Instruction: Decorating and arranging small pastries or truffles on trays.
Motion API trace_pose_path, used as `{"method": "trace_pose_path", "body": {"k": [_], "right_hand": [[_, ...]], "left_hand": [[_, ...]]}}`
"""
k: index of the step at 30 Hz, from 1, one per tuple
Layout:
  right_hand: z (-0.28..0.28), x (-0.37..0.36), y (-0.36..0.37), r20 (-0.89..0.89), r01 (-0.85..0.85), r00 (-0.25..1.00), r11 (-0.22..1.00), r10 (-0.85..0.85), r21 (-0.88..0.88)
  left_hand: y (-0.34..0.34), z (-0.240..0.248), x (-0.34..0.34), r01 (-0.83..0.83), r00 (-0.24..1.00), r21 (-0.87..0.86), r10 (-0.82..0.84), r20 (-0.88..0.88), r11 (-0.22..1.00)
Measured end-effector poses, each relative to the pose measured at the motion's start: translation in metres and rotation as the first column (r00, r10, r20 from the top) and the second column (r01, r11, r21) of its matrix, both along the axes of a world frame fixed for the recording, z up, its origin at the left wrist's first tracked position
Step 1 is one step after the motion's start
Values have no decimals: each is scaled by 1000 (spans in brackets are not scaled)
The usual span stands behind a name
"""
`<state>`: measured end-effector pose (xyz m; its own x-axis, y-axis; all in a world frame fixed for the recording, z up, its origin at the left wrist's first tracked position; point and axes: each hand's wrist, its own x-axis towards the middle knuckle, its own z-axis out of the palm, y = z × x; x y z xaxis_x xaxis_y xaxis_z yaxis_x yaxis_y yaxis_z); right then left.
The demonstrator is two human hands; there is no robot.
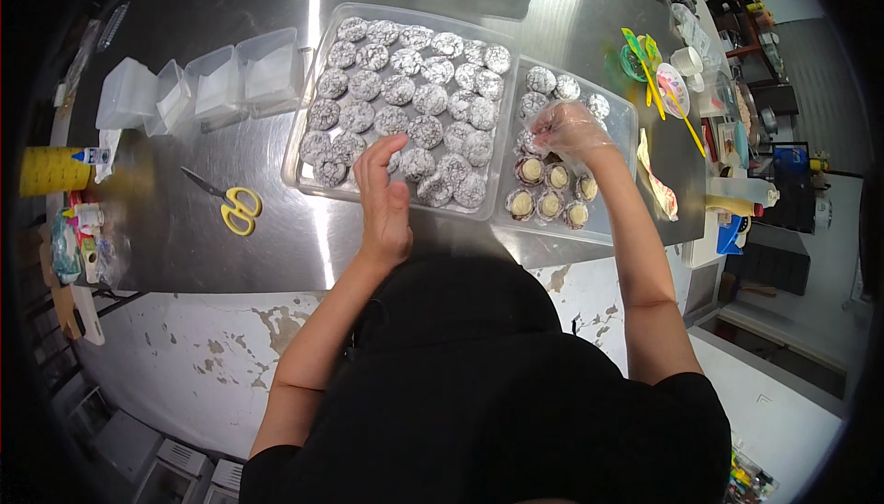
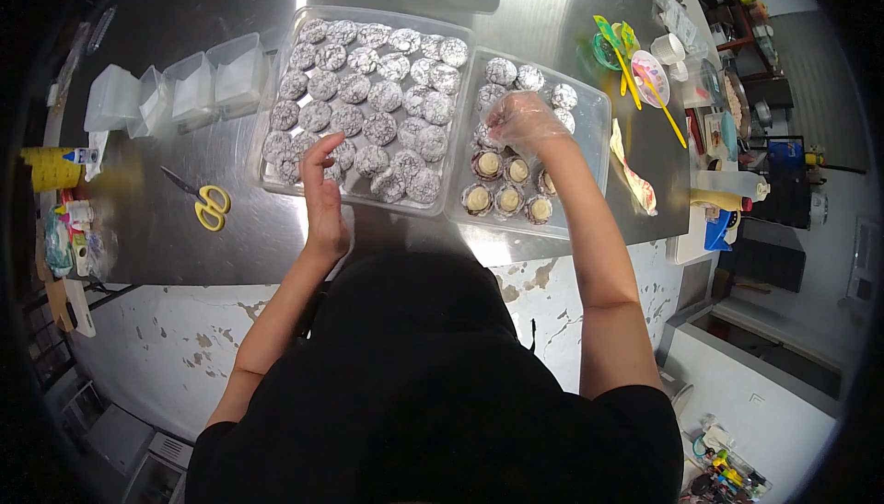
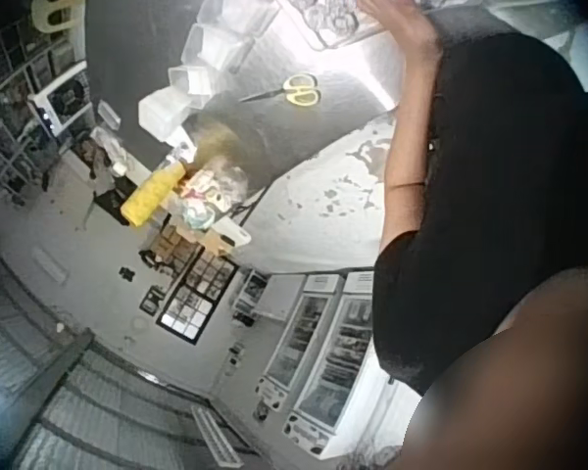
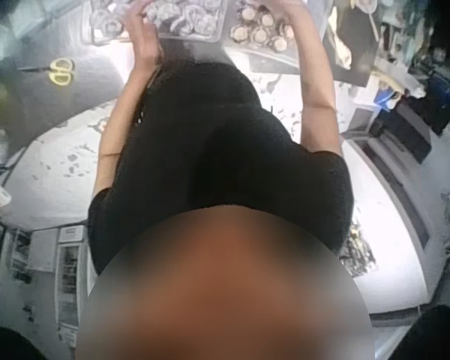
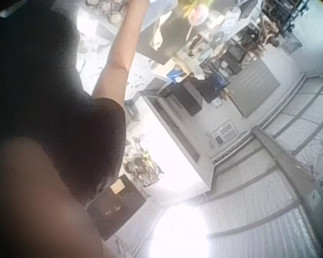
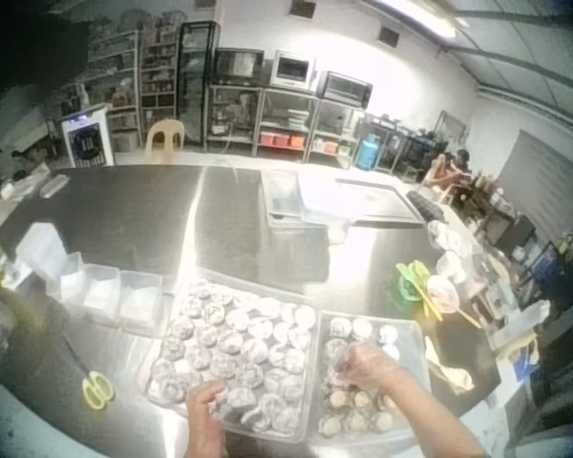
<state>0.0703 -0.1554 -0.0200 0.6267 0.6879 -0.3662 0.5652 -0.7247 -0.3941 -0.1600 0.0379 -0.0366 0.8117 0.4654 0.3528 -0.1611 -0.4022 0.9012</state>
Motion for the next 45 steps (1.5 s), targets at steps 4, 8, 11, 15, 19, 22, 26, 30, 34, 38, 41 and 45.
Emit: {"method": "trace_pose_path", "body": {"k": [4,8,11,15,19,22,26,30,34,38,41,45], "right_hand": [[1,-3,-1,71,-70,995,998,69,4],[1,-6,1,87,-59,994,998,59,-2],[2,-9,2,128,-94,987,996,95,-10],[0,-7,3,168,-160,972,986,166,-46],[-1,-6,7,176,-174,966,979,192,-109],[-4,-5,5,164,-166,972,985,170,-36],[-5,-5,5,195,-196,960,980,199,-32],[11,-13,22,213,-150,961,978,178,-142],[46,-70,78,4,-90,996,987,91,135],[-14,-109,120,18,-358,926,861,377,362],[-23,-122,148,135,-520,848,756,512,397],[-34,-128,169,259,-669,741,716,620,201]], "left_hand": [[-11,-2,0,20,1000,-16,-20,16,1000],[-21,-7,0,52,999,-26,-52,17,998],[-26,-8,0,66,997,-7,-65,40,998],[-29,-11,0,85,996,7,-85,24,996],[-31,-13,0,77,997,5,-77,10,997],[-31,-12,-1,74,997,-11,-74,-9,997],[-22,-14,-5,44,999,-54,-46,-23,998],[-3,-18,-14,-39,999,-138,37,-16,990],[28,-23,-34,-170,985,-185,171,-7,968],[46,-18,-41,-243,969,-208,248,-2,947],[57,-21,-47,-224,973,-224,232,10,949],[57,-19,-49,-241,970,-187,243,-14,952]]}}
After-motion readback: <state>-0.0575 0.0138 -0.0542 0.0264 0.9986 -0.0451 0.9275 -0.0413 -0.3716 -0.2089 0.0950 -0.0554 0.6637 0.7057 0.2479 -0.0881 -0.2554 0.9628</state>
